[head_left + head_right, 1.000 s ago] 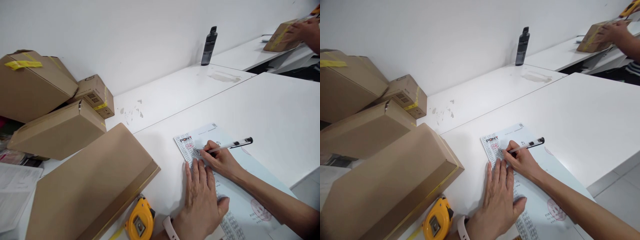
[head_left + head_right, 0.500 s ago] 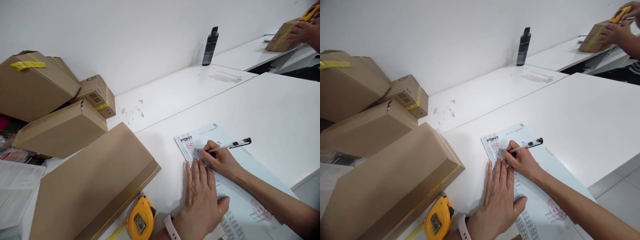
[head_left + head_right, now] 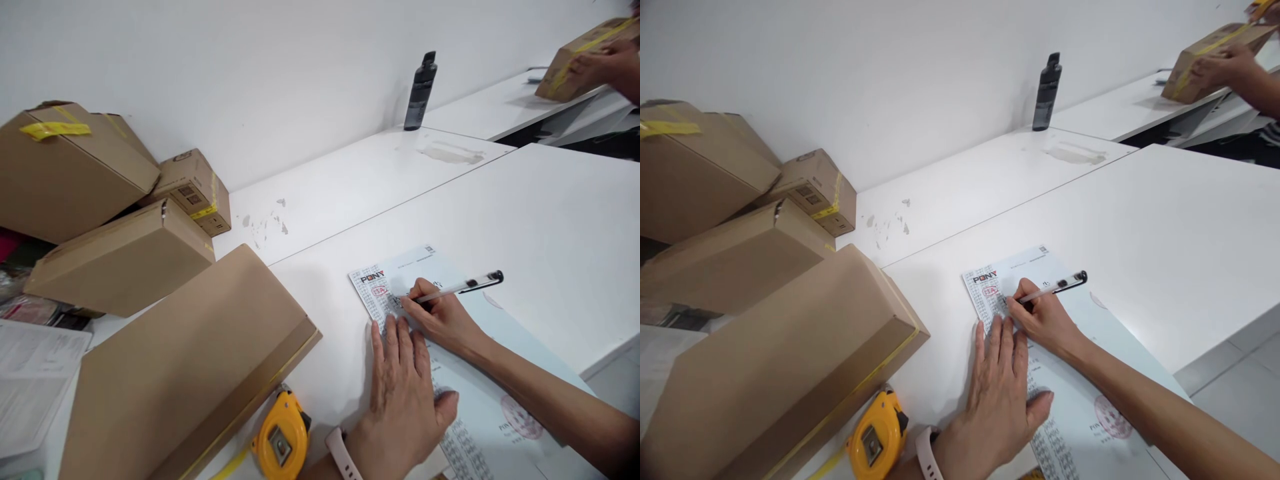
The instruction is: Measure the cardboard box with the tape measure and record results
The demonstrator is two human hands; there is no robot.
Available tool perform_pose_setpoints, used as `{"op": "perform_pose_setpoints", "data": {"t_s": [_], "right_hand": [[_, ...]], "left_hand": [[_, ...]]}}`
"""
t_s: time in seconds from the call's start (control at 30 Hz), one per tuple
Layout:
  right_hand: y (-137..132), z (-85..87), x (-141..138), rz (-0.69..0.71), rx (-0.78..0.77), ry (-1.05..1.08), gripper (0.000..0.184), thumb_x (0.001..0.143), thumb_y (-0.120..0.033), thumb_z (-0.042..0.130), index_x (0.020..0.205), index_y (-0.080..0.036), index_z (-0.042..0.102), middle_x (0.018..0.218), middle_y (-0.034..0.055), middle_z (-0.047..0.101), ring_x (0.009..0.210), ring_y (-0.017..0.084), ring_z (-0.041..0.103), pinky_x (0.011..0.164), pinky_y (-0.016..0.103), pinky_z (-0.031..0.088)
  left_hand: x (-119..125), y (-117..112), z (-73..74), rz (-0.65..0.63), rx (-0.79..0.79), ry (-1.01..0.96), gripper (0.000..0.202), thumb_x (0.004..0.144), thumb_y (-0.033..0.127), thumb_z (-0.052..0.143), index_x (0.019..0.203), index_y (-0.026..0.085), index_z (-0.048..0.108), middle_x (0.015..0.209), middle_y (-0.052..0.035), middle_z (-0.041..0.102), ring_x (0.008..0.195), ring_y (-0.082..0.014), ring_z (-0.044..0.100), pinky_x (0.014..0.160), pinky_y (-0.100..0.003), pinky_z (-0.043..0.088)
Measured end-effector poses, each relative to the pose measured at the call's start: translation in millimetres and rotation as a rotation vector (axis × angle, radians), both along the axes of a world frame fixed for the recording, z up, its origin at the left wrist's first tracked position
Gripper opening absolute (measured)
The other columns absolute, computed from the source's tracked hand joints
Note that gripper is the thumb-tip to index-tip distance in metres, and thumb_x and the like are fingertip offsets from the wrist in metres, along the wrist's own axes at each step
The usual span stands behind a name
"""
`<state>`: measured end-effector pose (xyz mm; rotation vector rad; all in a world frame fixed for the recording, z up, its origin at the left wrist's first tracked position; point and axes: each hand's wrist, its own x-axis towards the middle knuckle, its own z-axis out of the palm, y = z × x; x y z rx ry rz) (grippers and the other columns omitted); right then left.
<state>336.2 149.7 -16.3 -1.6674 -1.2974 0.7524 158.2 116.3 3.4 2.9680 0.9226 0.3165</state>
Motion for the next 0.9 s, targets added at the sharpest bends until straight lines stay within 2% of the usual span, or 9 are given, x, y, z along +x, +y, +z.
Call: {"op": "perform_pose_setpoints", "data": {"t_s": [0.4,0.9], "right_hand": [[-0.5,-1.2,1.1,0.012,-0.021,-0.012,0.027,0.090,-0.038,0.059,0.070,-0.025,0.046,0.058,-0.0054,0.040,0.054,0.013,0.034,0.051,0.030,0.029],[-0.8,-3.2,1.8,0.010,-0.018,-0.010,0.027,0.090,-0.040,0.059,0.070,-0.025,0.047,0.057,-0.0061,0.039,0.053,0.012,0.033,0.049,0.029,0.029]], "left_hand": [[0.3,-2.4,-2.2,0.017,0.006,-0.013,0.075,0.105,0.054,0.031,0.154,-0.002,0.035,0.160,-0.0251,0.037,0.153,-0.0384,0.024,0.123,-0.057,0.035],[0.2,-0.6,-0.5,0.014,0.059,0.010,0.073,0.105,0.053,0.030,0.152,-0.002,0.038,0.159,-0.0249,0.041,0.151,-0.0385,0.029,0.120,-0.057,0.038]]}}
